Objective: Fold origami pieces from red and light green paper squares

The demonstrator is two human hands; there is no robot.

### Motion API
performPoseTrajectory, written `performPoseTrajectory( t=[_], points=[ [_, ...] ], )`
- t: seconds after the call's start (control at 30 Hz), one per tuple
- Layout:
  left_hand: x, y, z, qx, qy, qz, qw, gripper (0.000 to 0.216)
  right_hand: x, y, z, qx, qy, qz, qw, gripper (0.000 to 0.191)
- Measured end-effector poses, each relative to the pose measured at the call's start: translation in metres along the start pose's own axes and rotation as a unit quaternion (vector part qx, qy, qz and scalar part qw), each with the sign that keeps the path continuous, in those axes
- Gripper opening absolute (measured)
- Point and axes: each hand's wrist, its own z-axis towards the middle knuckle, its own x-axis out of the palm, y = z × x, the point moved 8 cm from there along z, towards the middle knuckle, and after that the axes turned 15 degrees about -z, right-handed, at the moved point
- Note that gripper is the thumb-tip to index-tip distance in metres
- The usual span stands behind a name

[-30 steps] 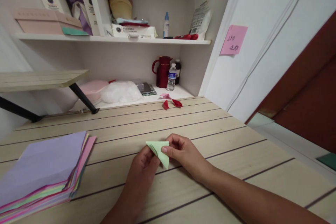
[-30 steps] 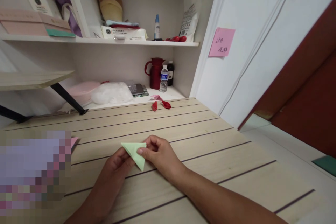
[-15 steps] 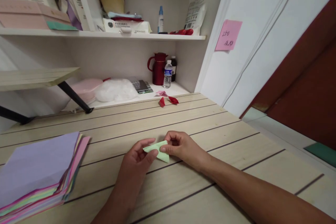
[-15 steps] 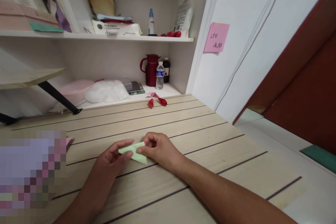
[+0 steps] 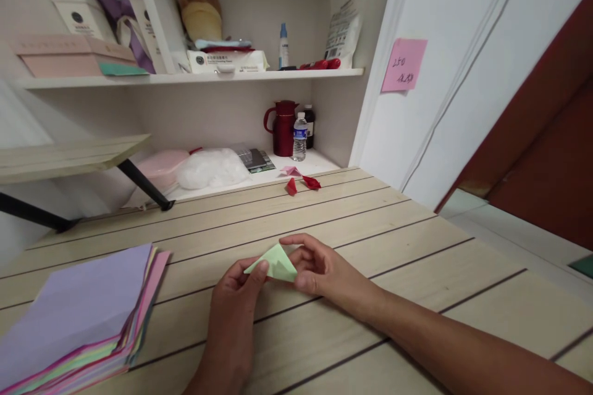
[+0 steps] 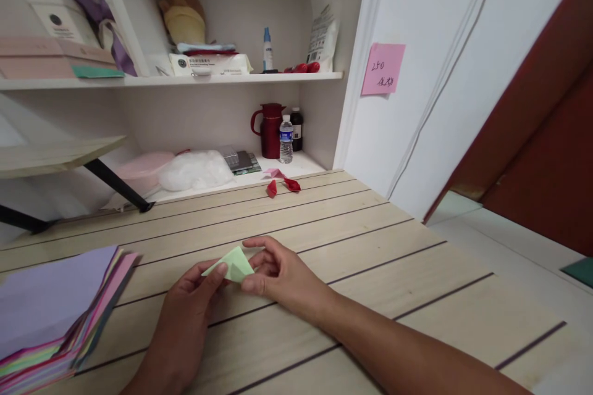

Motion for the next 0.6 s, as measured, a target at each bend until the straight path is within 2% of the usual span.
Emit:
performPoseTrajectory(
  t=[0.07,0.17,0.23,0.6],
  points=[
    [0.001,-0.001,-0.001,0.003,0.0,-0.002,1.0,0.044,0.0,-0.003,0.001,0.012,-0.014,-0.007,1.0,0.068],
    [0.003,-0.003,-0.003,0.006,0.006,-0.002,1.0,0.043,0.001,-0.008,0.003,0.038,-0.021,-0.008,0.999,0.048],
    [0.005,-0.004,-0.004,0.006,0.012,-0.001,1.0,0.041,0.001,-0.01,0.003,0.05,-0.024,-0.008,0.998,0.042],
    [0.013,-0.005,-0.004,-0.017,0.063,0.027,0.997,0.032,-0.011,-0.015,0.002,0.084,-0.078,-0.011,0.993,0.046]
  ],
)
